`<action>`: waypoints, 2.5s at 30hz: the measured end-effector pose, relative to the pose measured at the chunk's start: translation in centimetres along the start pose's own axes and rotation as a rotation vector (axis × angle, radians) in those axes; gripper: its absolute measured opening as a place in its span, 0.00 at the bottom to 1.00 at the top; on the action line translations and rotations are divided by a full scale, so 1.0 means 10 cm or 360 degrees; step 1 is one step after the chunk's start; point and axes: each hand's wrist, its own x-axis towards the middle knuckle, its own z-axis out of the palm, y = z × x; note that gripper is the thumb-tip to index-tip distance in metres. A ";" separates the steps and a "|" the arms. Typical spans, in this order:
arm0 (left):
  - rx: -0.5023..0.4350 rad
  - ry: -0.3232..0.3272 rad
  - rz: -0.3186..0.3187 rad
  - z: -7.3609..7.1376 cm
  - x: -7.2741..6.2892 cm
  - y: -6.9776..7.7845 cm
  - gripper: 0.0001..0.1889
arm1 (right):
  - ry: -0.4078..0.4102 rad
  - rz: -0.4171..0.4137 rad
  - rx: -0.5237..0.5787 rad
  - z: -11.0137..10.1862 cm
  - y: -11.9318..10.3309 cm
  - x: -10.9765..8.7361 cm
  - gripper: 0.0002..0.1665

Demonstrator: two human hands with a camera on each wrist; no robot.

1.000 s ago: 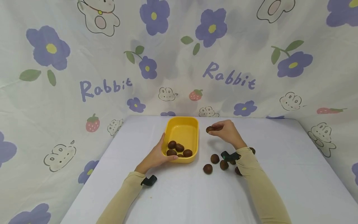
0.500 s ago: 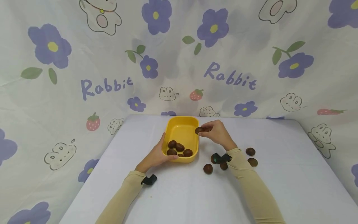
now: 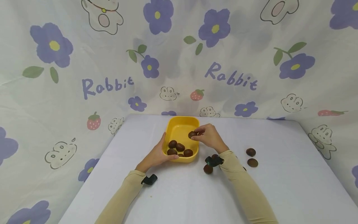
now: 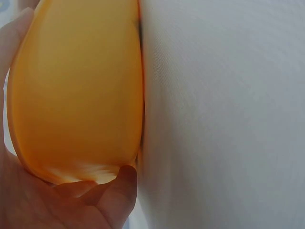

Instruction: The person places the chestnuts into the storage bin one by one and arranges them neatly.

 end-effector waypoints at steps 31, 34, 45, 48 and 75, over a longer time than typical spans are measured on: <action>0.0012 -0.0020 -0.0022 -0.02 0.00 0.02 0.75 | -0.0103 0.0027 -0.0279 0.36 0.06 0.05 0.19; 0.0004 -0.0018 -0.0019 -0.02 -0.01 0.03 0.75 | -0.0123 0.0032 -0.0332 0.37 0.06 0.06 0.18; 0.0012 -0.0013 -0.0009 -0.02 -0.02 0.04 0.75 | -0.0217 0.0120 -0.0436 0.42 -0.01 0.06 0.17; 0.0022 -0.0013 -0.0033 -0.02 -0.02 0.05 0.75 | -0.0239 0.0128 -0.0457 0.42 -0.02 0.07 0.18; 0.0051 0.0002 -0.0063 0.00 -0.01 0.05 0.76 | 0.0153 0.0111 -0.0467 -0.12 -0.03 -0.20 0.26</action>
